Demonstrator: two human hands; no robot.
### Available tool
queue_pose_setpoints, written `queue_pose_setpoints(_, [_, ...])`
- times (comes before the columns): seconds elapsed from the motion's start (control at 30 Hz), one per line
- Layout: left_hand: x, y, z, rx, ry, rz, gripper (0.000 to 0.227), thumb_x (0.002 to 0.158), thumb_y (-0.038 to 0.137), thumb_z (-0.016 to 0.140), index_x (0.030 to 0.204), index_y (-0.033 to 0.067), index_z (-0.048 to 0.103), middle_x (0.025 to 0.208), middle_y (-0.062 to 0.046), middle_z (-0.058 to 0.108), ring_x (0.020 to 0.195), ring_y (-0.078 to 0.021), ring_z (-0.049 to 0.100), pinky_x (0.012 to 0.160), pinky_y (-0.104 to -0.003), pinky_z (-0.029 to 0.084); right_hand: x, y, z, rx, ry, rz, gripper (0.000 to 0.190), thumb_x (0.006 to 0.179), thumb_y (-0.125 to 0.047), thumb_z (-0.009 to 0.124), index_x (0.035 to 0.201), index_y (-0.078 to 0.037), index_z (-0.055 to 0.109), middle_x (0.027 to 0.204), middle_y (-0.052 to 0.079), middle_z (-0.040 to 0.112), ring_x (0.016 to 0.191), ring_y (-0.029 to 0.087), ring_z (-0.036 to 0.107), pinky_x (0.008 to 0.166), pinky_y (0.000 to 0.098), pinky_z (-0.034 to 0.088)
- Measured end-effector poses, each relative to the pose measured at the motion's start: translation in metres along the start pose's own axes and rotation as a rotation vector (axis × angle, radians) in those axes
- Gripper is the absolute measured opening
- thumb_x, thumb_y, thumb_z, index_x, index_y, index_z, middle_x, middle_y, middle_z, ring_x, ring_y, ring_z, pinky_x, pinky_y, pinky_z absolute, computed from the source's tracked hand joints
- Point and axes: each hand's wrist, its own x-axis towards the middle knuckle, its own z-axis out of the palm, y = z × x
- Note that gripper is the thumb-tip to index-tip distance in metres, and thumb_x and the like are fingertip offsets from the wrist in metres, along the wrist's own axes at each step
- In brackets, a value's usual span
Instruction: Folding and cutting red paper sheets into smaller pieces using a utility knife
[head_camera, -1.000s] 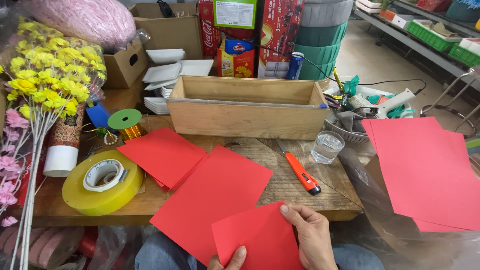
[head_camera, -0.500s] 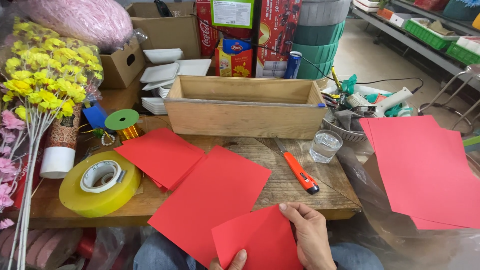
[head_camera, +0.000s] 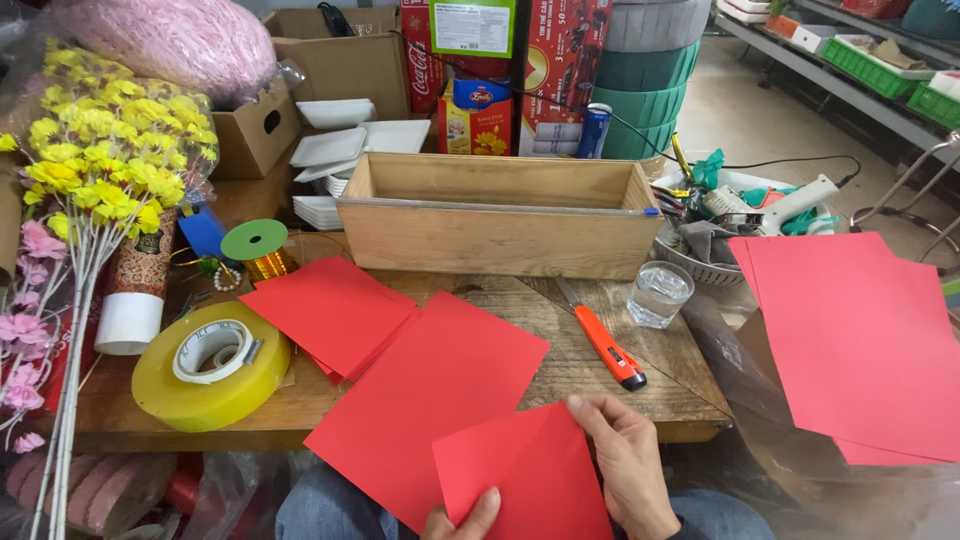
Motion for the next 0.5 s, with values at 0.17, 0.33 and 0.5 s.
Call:
queue_pose_setpoints(0.17, [-0.001, 0.097, -0.029, -0.182, -0.001, -0.119, 0.055, 0.081, 0.051, 0.075, 0.111, 0.0051, 0.074, 0.105, -0.016, 0.08, 0.101, -0.0309, 0.075, 0.086, -0.044, 0.056, 0.057, 0.0, -0.042, -0.778, 0.087, -0.322, 0.058, 0.083, -0.042, 0.074, 0.132, -0.012, 0.071, 0.12, 0.009, 0.073, 0.108, 0.021, 0.067, 0.099, 0.0349, 0.05])
queue_pose_setpoints(0.33, [0.051, 0.145, -0.049, -0.494, -0.057, 0.11, 0.038, 0.089, 0.029, 0.076, 0.112, -0.0008, 0.076, 0.105, -0.019, 0.081, 0.096, -0.0328, 0.078, 0.082, -0.048, 0.063, 0.135, 0.023, -0.095, -1.291, 0.167, -0.836, 0.046, 0.083, -0.036, 0.081, 0.122, -0.013, 0.076, 0.119, 0.013, 0.074, 0.119, 0.032, 0.065, 0.103, 0.0458, 0.05])
queue_pose_setpoints(0.5, [0.109, 0.132, -0.065, 0.242, 0.446, 0.474, 0.11, 0.083, 0.067, 0.068, 0.161, -0.0009, 0.03, 0.156, -0.027, 0.046, 0.148, -0.0389, 0.039, 0.12, -0.05, 0.032, 0.171, 0.028, -0.097, -1.545, 0.091, -0.75, 0.061, 0.086, -0.05, 0.072, 0.131, -0.008, 0.067, 0.135, 0.01, 0.068, 0.123, 0.037, 0.06, 0.107, 0.048, 0.043])
